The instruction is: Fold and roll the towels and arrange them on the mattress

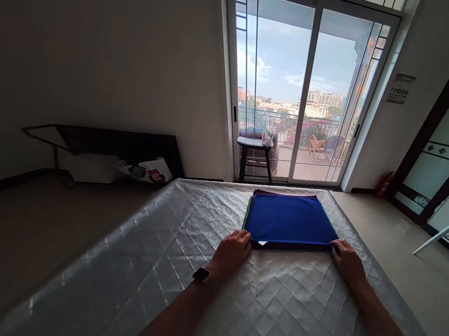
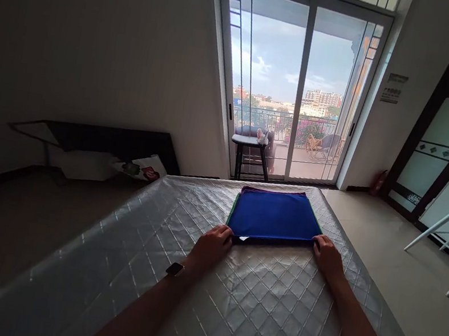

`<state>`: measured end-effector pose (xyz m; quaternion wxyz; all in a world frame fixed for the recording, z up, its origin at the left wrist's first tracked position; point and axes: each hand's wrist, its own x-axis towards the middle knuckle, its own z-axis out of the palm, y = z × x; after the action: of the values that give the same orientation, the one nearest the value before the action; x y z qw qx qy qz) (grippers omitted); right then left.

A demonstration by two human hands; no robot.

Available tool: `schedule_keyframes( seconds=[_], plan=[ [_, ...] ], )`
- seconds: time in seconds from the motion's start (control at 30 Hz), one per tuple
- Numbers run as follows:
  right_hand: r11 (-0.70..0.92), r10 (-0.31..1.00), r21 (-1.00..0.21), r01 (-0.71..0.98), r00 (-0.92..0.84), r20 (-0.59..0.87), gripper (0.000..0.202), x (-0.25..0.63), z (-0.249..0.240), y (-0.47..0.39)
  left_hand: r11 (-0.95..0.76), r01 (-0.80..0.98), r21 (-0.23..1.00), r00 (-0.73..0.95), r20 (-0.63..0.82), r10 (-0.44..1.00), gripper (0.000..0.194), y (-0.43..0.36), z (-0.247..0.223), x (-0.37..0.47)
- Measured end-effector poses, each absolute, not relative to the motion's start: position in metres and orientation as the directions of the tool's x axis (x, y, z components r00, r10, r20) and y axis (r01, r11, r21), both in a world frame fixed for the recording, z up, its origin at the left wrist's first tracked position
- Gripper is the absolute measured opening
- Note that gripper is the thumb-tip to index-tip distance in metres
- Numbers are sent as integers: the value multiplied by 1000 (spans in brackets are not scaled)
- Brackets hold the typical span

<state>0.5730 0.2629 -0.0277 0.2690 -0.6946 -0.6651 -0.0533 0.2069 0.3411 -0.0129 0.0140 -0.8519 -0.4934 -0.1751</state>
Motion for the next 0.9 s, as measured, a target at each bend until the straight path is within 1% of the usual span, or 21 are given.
schedule_keyframes(
  seconds=[0.17,0.23,0.3,0.33,0.4,0.5,0.57,0.6,0.67,0.77,0.83,0.9],
  plan=[
    [-44,910,-262,964,147,388,26,565,-17,260,-557,790,255,482,303,822,14,338,-10,201],
    [-62,915,-243,968,153,374,26,563,-12,257,-585,755,294,507,302,807,16,339,-10,197],
    [-58,925,-223,973,136,354,27,562,-9,255,-610,736,294,532,305,790,20,344,-12,194],
    [-49,933,-213,976,121,340,29,562,-8,255,-623,734,269,549,305,778,21,347,-15,193],
    [-24,945,-181,983,81,316,31,564,-7,255,-651,738,175,589,302,749,19,354,-21,193],
    [-4,947,-64,998,24,319,33,569,-11,258,-674,739,24,640,291,711,18,361,-30,194],
    [-13,943,19,1000,6,333,33,570,-14,260,-666,746,-15,639,300,708,18,363,-33,196],
    [-20,940,41,999,5,342,32,570,-15,261,-662,749,-20,635,309,708,18,362,-33,196],
    [-40,925,38,998,23,378,29,569,-16,261,-658,753,-26,629,323,707,18,361,-31,197],
    [-61,896,-32,998,69,439,28,566,-10,261,-641,767,-27,608,351,713,20,358,-20,195],
    [-48,883,-82,995,81,462,29,564,-1,259,-623,782,-5,574,392,719,21,356,-9,191],
    [0,875,-135,991,65,480,28,563,12,257,-639,768,33,564,437,701,21,353,4,184]
  ],
)
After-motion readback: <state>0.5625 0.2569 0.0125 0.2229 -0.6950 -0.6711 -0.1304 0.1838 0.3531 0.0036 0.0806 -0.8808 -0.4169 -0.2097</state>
